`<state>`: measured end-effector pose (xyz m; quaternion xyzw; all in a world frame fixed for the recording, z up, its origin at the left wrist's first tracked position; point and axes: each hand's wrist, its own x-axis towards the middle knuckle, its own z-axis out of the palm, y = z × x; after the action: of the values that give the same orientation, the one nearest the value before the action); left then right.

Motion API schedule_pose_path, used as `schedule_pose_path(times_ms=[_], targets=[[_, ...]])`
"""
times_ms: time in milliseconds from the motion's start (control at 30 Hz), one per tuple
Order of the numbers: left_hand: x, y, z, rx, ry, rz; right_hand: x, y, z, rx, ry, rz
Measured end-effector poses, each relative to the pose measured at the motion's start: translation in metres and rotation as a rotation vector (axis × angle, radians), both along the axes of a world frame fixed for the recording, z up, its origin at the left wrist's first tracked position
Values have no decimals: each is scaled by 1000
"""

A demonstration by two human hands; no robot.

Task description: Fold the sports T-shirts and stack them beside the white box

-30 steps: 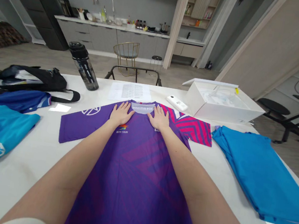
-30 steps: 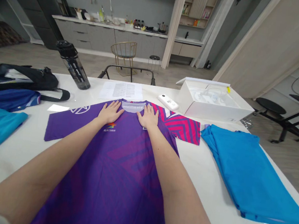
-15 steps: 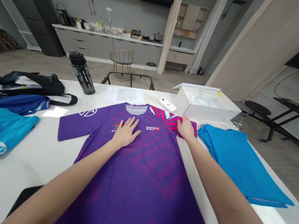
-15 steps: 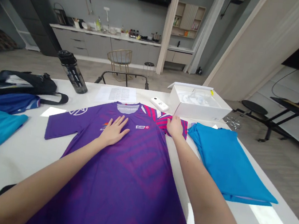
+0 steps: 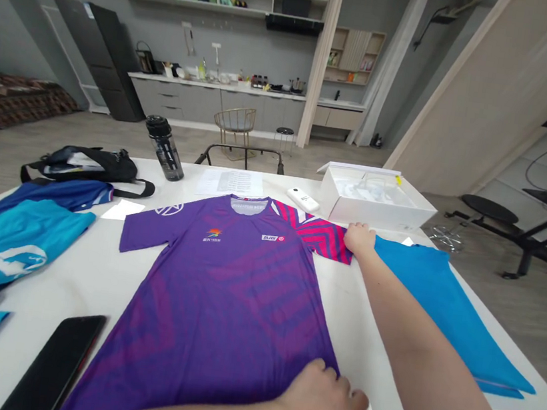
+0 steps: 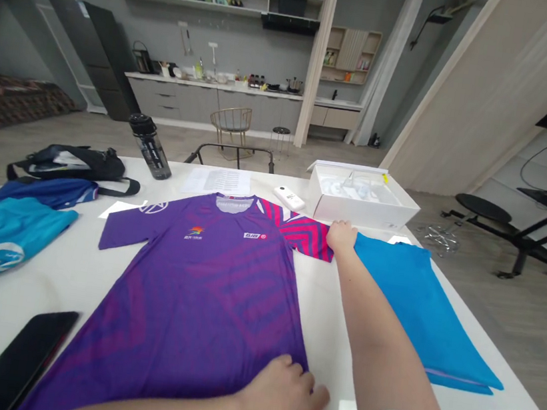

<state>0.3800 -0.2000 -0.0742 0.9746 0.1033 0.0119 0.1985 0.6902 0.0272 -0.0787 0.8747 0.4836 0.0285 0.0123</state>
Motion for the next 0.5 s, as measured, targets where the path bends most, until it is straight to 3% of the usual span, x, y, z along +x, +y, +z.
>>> schedule_pose_path(times_ms=[200,300,400,500], targets=[[20,-40,-33,-46,152,-10,8,5,-2,44,-41,0],[24,-46,-42,-71,215,-16,6,10,5,155,152,-34],[19,-46,-41,-151,224,-14,-3,18,13,377,491,-111],[1,-42,-26,-292,151,177,-21,27,19,482,640,-102]])
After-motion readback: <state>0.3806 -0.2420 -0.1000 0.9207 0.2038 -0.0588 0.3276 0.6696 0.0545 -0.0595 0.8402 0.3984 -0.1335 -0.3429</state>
